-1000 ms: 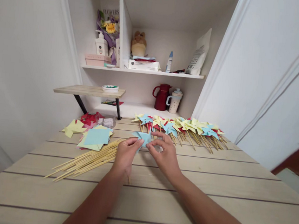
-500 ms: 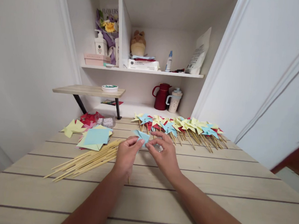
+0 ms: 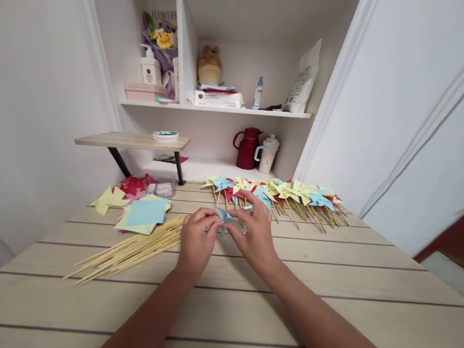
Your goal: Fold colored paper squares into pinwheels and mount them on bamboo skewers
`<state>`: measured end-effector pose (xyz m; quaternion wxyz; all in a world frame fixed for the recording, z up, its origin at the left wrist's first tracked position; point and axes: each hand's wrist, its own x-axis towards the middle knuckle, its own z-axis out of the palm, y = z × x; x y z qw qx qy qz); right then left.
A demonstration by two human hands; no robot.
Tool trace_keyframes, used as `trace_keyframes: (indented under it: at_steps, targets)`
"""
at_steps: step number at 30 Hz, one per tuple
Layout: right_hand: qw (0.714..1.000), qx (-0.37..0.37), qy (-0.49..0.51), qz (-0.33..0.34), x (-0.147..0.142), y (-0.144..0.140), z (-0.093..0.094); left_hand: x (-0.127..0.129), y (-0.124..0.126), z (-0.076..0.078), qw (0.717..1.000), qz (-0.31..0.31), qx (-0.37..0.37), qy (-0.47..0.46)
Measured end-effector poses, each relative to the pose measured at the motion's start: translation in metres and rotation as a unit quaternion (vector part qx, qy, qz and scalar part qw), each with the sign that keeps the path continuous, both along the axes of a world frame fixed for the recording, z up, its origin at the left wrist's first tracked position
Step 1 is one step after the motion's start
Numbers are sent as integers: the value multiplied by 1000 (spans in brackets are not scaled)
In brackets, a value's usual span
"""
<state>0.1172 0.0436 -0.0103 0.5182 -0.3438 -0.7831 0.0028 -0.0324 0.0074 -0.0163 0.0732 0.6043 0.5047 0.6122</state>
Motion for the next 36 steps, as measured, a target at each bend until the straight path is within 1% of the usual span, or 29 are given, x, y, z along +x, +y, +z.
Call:
trace_keyframes:
  at_steps: [3, 5, 8, 10, 14, 16, 19, 21, 22, 23, 24, 26, 28, 29, 31, 36]
  targets:
    - [1000, -6, -7, 8, 2, 2, 1, -1, 0, -2, 998, 11, 3, 56]
    - [1000, -14, -6, 18, 2, 3, 2, -1, 0, -1, 997, 16, 1, 72]
    - [999, -39, 6, 29, 3, 3, 4, -1, 0, 1, 997, 18, -2, 74]
    - [997, -66, 23, 40, 2, 2, 4, 0, 0, 3, 998, 19, -5, 59]
    - [985, -136, 74, 74, 0, 4, 0, 1, 1, 4, 999, 8, -31, 17]
    - [972, -185, 111, 93, -1, 6, -1, 2, 2, 4, 999, 10, -34, -16]
    - [936, -268, 193, 122, -1, 10, -2, 0, 4, 3, 992, 30, -24, -116]
    - [909, -307, 246, 141, -1, 11, -1, -3, 5, 2, 977, 35, -38, -207]
    - [898, -318, 264, 148, -1, 11, -1, -4, 6, 1, 967, 21, -60, -248]
    - [892, -325, 275, 153, -1, 11, 0, -5, 6, 1, 956, -6, -89, -281]
    - [889, -328, 280, 155, -1, 11, 1, -5, 6, 1, 943, -48, -122, -305]
    - [889, -327, 281, 155, -1, 11, 1, -3, 5, 2, 914, -156, -180, -329]
    - [891, -320, 280, 158, -1, 11, 1, 0, 2, 4, 886, -246, -204, -335]
    - [892, -317, 281, 159, -1, 11, 1, 1, 1, 6, 877, -271, -206, -339]
    - [892, -313, 282, 161, -2, 11, 0, 4, -1, 8, 871, -281, -204, -346]
    - [904, -306, 259, 150, -4, 9, -2, 2, -1, 6, 880, -239, -215, -351]
